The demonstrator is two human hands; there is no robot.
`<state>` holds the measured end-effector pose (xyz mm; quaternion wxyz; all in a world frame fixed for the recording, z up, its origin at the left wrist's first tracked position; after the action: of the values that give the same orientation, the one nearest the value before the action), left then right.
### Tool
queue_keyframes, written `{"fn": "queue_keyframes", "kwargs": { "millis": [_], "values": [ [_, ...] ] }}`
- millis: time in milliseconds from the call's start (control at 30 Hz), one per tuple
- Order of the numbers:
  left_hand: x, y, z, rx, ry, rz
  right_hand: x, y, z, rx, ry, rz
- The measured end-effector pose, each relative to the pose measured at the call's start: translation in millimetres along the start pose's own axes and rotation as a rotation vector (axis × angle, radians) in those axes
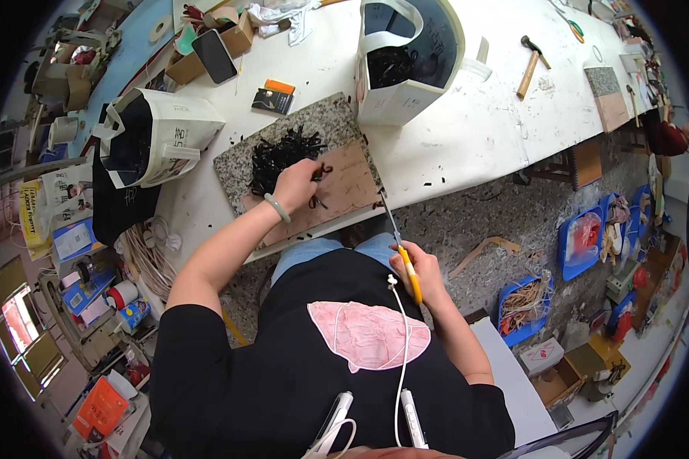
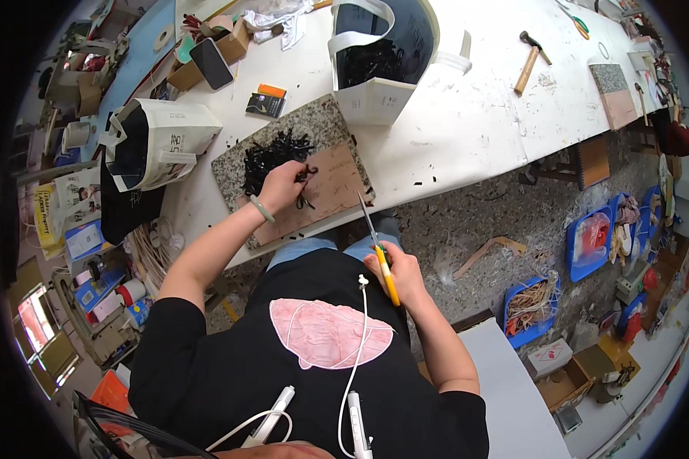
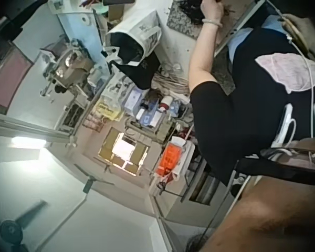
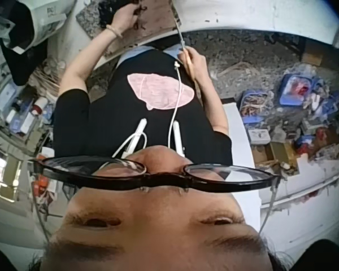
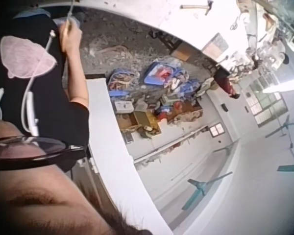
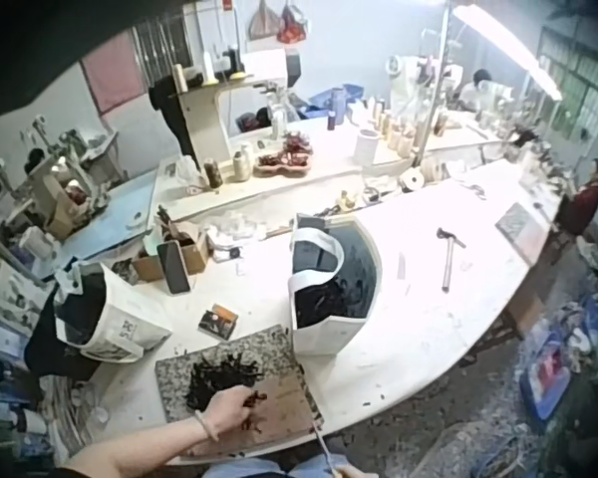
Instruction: Trimming excess material from black shoe components using scissors on an industrial workbench.
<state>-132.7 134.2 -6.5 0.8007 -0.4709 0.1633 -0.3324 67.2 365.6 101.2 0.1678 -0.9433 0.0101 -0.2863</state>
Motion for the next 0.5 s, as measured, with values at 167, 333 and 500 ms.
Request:
{"fn": "queue_keyframes", "kwargs": {
  "millis": [167,333,500],
  "values": [
    [-10.7,-21.1,-1.8,0.63,-0.439,0.313,-25.0,7.2,-10.1,-0.085,-0.125,0.145],
    [-3.6,-34.1,-6.1,1.071,-0.72,0.528,-62.3,20.2,-20.2,-0.069,-0.235,0.202],
    [9.0,-56.1,1.3,0.785,-0.776,0.417,-101.5,41.1,-41.2,-0.006,-0.309,0.156]
  ]
}}
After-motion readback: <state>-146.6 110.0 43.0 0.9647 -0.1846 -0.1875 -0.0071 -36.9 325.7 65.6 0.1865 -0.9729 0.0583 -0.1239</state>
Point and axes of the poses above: each hand's wrist, its own x-axis away from the middle knuckle, its own y-axis out of the palm, z = x × y, the point moved 2 cm from there along -x, towards the middle knuckle, and after that the axes turned 3 degrees about y, right-handed, at the moved point
